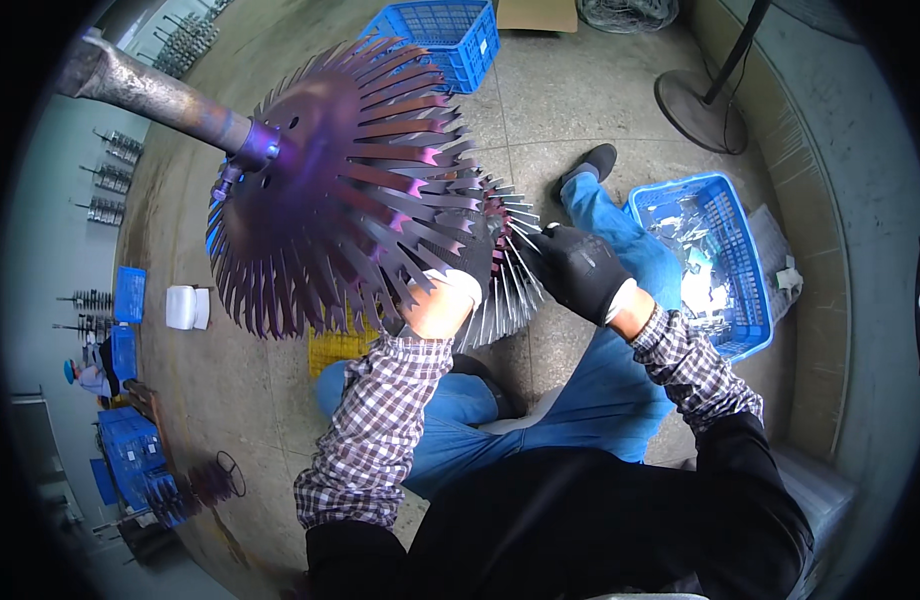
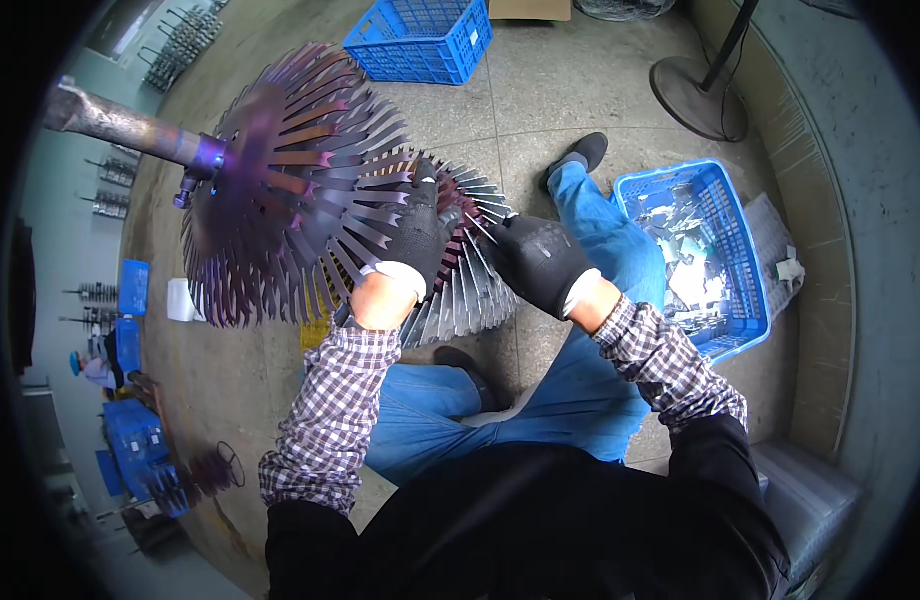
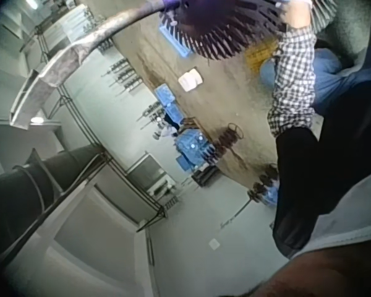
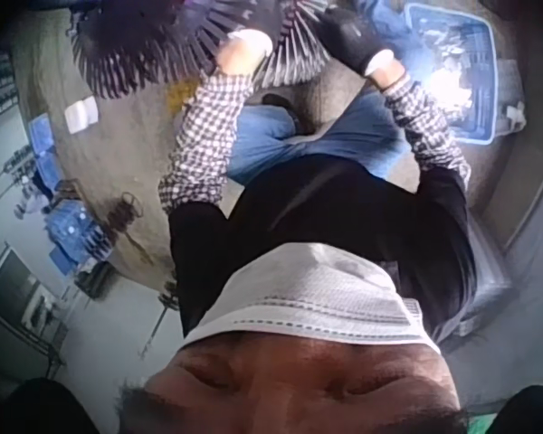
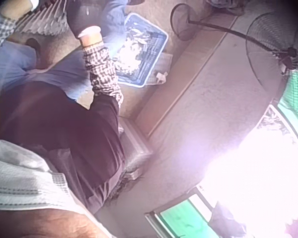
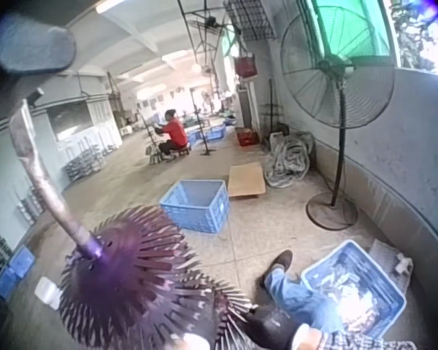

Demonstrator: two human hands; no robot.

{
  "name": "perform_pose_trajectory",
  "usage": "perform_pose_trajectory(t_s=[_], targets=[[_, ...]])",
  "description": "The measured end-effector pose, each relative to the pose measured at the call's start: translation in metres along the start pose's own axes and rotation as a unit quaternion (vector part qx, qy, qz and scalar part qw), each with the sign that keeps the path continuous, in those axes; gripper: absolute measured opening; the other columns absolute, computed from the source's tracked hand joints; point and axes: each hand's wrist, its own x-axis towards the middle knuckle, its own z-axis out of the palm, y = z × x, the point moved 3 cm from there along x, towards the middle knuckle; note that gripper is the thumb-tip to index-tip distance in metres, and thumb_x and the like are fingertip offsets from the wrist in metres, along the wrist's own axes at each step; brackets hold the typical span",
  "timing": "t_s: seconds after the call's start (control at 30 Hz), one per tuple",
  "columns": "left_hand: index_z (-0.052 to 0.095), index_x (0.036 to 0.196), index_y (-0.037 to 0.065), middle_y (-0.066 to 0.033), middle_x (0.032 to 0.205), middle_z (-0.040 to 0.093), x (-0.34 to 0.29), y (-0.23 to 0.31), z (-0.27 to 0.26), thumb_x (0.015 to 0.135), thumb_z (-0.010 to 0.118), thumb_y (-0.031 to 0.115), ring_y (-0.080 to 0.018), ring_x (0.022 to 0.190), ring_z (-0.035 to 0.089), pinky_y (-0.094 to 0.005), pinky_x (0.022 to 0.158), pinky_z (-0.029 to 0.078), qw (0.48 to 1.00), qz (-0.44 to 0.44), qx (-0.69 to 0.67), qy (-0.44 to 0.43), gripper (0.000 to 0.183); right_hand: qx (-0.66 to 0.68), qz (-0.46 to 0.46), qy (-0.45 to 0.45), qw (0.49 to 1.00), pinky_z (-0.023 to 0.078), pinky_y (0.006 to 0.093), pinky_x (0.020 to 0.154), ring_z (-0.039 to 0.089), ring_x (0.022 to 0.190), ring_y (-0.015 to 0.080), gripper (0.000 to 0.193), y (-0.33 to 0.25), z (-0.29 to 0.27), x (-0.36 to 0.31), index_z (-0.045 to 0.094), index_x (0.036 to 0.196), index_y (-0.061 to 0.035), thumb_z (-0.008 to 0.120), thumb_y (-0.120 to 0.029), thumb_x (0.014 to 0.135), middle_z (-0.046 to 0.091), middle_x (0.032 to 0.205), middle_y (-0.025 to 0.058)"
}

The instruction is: Assembling and inspecting small metal components on a rotating spiked rack.

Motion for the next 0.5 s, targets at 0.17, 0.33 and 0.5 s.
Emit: perform_pose_trajectory(t_s=[0.17,0.33,0.5], targets=[[0.037,0.162,-0.004,-0.0283,0.131,0.068,-0.004,-0.023,0.020,0.101,0.065,0.014,-0.0396,0.108,0.070,-0.0446,0.094,0.056,0.983,0.141,0.069,0.092,0.069,-0.045,-0.022,-0.054,0.997,0.053,0.0468,0.066,0.065,0.072,0.0397,0.023,-0.002,-0.005,0.005,0.069,0.112,-0.0038,0.067,-0.021,0.098,0.068,0.086,0.0190],[0.036,0.163,-0.003,-0.0284,0.125,0.068,-0.010,-0.057,0.037,0.105,0.056,0.010,-0.0390,0.100,0.069,-0.0455,0.091,0.055,0.991,0.031,0.109,0.076,0.062,0.004,-0.035,-0.073,0.997,0.054,0.0442,0.068,0.065,0.072,0.0360,0.030,0.006,-0.015,0.009,0.069,0.125,-0.0051,0.067,-0.021,0.099,0.070,0.089,0.0171],[0.051,0.154,-0.005,-0.0208,0.122,0.071,-0.036,-0.003,-0.020,0.106,0.060,0.012,-0.0270,0.088,0.066,-0.0386,0.080,0.054,0.985,0.092,0.144,0.023,0.051,0.139,0.094,0.001,0.986,0.056,0.0362,0.075,0.066,0.080,0.0226,0.046,0.082,-0.056,-0.051,0.062,0.150,-0.0107,0.066,-0.018,0.105,0.074,0.107,0.0110]])
